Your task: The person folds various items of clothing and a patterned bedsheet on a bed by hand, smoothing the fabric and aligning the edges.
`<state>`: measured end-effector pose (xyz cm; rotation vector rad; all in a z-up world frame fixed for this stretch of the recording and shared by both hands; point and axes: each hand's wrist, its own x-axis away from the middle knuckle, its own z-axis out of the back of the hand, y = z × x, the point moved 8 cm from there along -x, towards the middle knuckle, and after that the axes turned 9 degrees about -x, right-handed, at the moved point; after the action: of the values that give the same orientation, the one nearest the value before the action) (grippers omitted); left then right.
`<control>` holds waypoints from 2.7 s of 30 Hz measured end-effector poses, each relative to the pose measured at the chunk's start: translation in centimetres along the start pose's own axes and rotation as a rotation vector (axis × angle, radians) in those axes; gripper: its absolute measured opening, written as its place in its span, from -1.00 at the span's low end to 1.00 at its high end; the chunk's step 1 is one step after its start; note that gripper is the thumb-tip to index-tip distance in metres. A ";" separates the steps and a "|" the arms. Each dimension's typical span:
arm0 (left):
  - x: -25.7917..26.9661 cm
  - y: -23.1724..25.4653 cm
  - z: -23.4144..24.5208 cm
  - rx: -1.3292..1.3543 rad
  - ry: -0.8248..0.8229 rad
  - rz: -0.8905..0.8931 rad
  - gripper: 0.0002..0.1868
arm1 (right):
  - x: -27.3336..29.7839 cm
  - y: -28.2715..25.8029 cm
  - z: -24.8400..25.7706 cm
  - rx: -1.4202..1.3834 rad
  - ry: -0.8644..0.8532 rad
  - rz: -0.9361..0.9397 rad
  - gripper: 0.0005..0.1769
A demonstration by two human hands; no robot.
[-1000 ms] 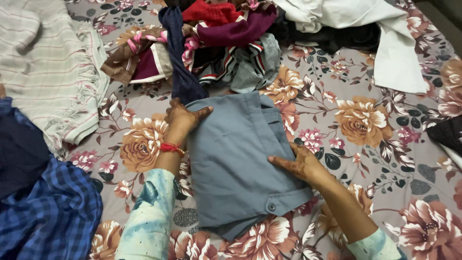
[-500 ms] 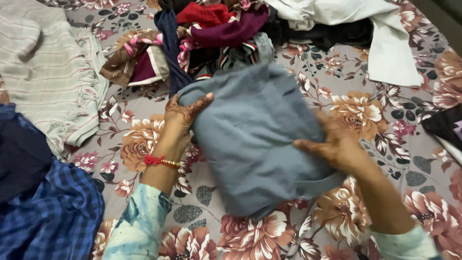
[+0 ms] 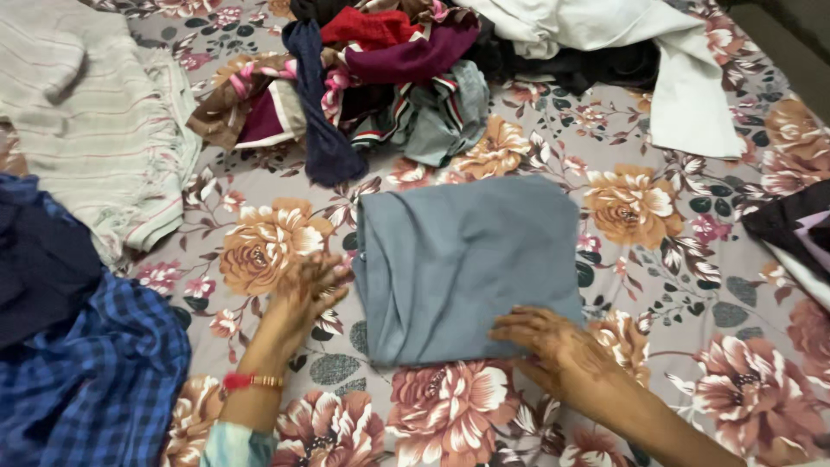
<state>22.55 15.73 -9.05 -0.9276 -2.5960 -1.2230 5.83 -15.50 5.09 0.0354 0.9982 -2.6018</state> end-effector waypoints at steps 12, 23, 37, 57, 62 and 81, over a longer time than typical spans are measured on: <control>6.4 3.7 -16.1 -1.844 0.780 -1.104 -0.46 | -2.6 9.3 6.0 0.190 0.572 -0.384 -0.33; 1.2 2.0 -6.2 -1.348 0.553 -0.558 -0.61 | -0.1 16.5 2.6 -0.154 0.480 -0.732 -0.14; 1.6 0.1 -5.1 -1.236 0.492 -0.399 -0.36 | 0.2 13.3 1.5 -0.795 0.364 -0.947 -0.18; -14.3 -11.6 -30.4 -0.528 -0.321 -0.361 -0.62 | 19.8 13.3 21.0 -0.730 0.978 -0.571 -0.27; -18.9 -15.8 -40.9 -0.506 -0.502 -0.369 -0.66 | 25.7 14.5 25.7 -0.687 1.129 -0.492 -0.36; -25.3 -24.8 -68.1 -1.101 -0.477 -0.936 -0.53 | 38.0 26.3 33.1 -0.398 1.361 -0.485 -0.25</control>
<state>18.92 -58.31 10.89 0.1076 -2.6178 -3.1646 -17.67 -67.18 7.39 1.8224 2.0889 -2.4927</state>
